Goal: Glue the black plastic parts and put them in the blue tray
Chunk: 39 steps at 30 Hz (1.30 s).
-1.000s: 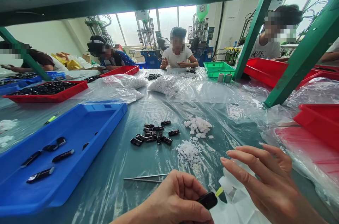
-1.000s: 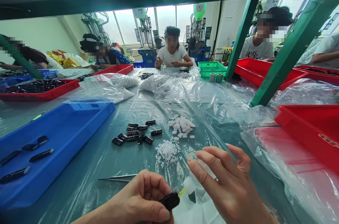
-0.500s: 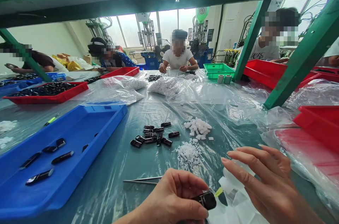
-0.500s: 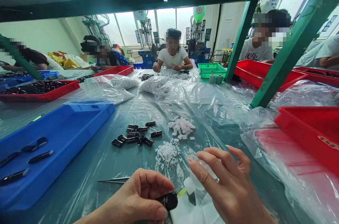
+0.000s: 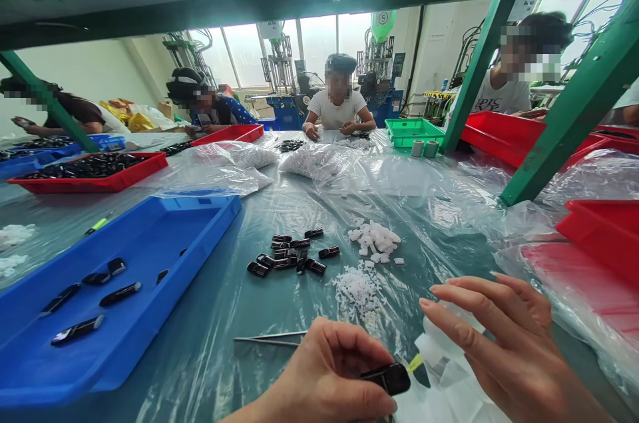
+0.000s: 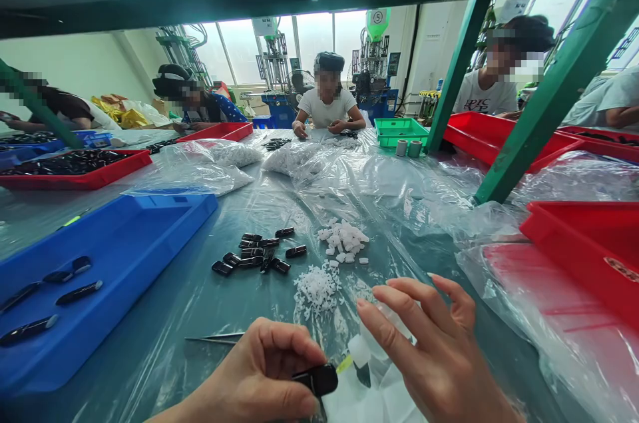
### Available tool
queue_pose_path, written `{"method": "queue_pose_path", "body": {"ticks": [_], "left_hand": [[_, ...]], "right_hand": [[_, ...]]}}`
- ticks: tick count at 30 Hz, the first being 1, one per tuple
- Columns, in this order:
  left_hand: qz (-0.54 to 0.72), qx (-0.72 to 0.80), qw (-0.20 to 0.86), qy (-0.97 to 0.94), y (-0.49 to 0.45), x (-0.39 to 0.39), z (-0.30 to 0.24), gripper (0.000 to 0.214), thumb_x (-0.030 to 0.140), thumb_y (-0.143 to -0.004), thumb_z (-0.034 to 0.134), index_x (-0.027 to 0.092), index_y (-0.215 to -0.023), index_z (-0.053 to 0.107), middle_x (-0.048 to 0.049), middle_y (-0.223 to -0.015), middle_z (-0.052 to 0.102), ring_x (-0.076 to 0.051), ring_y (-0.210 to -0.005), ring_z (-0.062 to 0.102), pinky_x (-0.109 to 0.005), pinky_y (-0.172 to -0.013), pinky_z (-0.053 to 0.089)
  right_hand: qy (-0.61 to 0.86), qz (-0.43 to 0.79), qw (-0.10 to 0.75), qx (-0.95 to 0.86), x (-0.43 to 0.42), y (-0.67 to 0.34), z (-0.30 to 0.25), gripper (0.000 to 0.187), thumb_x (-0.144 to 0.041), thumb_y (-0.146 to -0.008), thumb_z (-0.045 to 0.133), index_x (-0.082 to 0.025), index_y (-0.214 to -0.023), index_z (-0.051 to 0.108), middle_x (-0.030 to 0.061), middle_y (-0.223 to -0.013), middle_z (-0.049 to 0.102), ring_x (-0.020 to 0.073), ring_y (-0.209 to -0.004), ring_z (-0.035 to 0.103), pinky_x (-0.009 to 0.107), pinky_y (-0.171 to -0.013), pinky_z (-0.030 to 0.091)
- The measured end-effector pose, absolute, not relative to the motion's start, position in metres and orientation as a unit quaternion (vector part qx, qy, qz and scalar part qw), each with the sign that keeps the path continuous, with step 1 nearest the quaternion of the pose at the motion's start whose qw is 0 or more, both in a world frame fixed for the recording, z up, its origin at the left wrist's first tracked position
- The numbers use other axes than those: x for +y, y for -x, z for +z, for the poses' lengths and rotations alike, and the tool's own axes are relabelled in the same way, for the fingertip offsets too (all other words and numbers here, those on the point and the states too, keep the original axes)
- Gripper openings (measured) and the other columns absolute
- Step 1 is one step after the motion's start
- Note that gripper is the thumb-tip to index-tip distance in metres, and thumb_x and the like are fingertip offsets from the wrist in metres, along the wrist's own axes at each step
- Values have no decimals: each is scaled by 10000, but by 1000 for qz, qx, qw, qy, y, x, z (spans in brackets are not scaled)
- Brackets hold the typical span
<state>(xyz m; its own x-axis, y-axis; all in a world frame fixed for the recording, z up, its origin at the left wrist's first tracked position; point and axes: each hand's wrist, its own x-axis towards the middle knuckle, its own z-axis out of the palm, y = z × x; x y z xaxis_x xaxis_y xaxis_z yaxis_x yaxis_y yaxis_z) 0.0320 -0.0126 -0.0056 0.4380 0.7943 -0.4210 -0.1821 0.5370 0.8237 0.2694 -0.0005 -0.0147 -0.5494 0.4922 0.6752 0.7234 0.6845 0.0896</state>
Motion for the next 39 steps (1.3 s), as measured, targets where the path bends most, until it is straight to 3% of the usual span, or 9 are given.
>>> {"method": "queue_pose_path", "body": {"ticks": [25, 35, 39], "left_hand": [[347, 395, 764, -373, -30, -12, -17, 274, 116, -439, 841, 112, -676, 704, -10, -572, 659, -75, -453, 553, -156, -411, 466], [386, 372, 737, -412, -29, -12, -16, 247, 103, -487, 822, 131, -716, 731, -4, -626, 653, -80, -553, 567, -165, -524, 442], [378, 384, 732, -417, -28, -11, -16, 244, 158, -511, 814, 132, -729, 707, 1, -606, 637, -76, -488, 536, -174, -462, 426]], "right_hand": [[375, -171, 348, -842, -1, -260, -11, 347, -59, -864, 452, -278, -1045, 651, 13, -966, 691, 200, -928, 616, 415, -912, 295], [376, -191, 318, -849, 3, -263, -17, 431, -29, -814, 438, -289, -1108, 616, -3, -1000, 683, 193, -953, 614, 397, -920, 296], [410, -146, 355, -827, 4, -256, -20, 457, -3, -775, 407, -292, -1047, 633, -16, -962, 691, 177, -935, 619, 388, -927, 284]]}}
